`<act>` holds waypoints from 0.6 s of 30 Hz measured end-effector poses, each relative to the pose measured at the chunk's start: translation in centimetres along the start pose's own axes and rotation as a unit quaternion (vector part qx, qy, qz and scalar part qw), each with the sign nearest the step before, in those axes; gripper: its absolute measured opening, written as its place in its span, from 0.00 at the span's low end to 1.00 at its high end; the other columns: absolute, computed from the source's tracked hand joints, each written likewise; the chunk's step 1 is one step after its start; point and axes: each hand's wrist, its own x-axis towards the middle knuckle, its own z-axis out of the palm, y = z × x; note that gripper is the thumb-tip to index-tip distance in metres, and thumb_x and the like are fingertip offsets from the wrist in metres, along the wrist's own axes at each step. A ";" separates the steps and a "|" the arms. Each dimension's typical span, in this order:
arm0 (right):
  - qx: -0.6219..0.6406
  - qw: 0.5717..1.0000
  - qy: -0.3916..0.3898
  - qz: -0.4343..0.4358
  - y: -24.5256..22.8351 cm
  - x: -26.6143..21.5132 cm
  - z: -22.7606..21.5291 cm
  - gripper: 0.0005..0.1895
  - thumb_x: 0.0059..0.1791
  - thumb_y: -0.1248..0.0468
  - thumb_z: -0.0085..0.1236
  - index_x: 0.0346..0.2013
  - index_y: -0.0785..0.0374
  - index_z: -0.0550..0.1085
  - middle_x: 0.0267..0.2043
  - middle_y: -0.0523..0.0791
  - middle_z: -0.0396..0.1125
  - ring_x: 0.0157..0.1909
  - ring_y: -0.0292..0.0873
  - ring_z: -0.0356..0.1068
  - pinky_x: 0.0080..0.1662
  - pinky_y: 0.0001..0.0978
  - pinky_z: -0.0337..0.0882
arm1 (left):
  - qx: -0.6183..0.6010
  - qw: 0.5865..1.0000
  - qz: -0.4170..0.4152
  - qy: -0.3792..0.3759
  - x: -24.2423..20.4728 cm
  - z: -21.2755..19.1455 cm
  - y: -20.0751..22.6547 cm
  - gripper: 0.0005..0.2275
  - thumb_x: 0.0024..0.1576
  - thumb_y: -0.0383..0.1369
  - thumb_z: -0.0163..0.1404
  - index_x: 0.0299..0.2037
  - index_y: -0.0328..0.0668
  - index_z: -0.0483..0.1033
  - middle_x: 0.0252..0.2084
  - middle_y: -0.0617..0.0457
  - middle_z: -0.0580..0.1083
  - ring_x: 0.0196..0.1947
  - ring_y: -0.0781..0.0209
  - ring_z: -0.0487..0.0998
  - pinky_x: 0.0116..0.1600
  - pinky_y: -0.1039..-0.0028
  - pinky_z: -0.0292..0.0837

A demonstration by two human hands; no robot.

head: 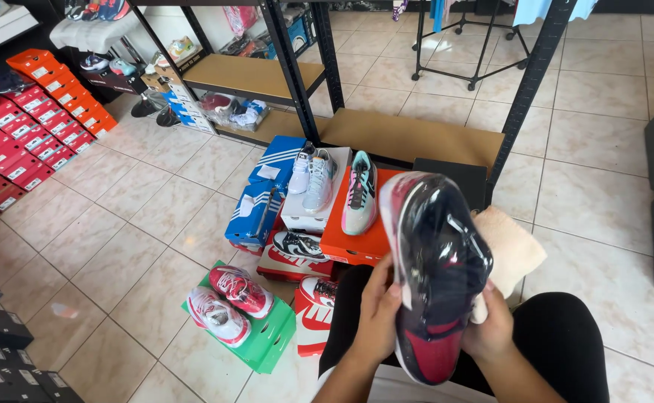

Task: The person wipes a black and white sneaker with a cloth, then wipes the exterior and interior of a black Jordan shoebox. The person then wipes a red and black sneaker and two additional black Jordan boxes. The items remain on the floor or a low shelf throughout.

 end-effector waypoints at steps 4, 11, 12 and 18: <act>-0.140 0.981 0.124 -0.041 -1.2 -1.0 1.3 0.33 0.50 0.68 0.45 0.71 0.69 0.56 0.57 0.55 0.64 0.51 0.49 0.67 0.52 0.39 0.68 | 0.104 0.991 0.081 0.038 0.6 0.3 2.4 0.29 0.64 0.38 0.43 0.72 0.29 0.50 0.69 0.37 0.62 0.64 0.48 0.64 0.67 0.62 0.58; -0.533 0.793 -0.102 -0.277 4.9 -7.1 -1.0 0.39 0.50 0.68 0.53 0.74 0.63 0.49 0.79 0.56 0.45 0.79 0.56 0.49 0.77 0.40 0.53 | -0.149 0.987 -0.006 0.058 0.0 -0.2 0.0 0.50 0.51 0.48 0.64 0.77 0.45 0.42 0.75 0.39 0.57 0.71 0.45 0.61 0.70 0.60 0.56; -0.533 0.794 -0.100 -0.275 3.1 -4.1 1.4 0.39 0.50 0.68 0.53 0.74 0.63 0.49 0.79 0.56 0.45 0.79 0.56 0.49 0.77 0.40 0.53 | -0.149 0.987 -0.009 0.058 -0.5 -1.1 -2.3 0.50 0.51 0.48 0.64 0.77 0.45 0.42 0.75 0.39 0.57 0.71 0.45 0.61 0.70 0.60 0.56; -0.493 0.655 -0.218 -0.530 -8.1 6.0 11.1 0.28 0.46 0.66 0.58 0.59 0.68 0.63 0.33 0.40 0.73 0.59 0.51 0.70 0.78 0.54 0.54 | -0.234 0.945 -0.230 0.013 -3.1 -1.9 -7.9 0.43 0.45 0.53 0.58 0.69 0.37 0.59 0.67 0.28 0.64 0.62 0.31 0.66 0.61 0.45 0.61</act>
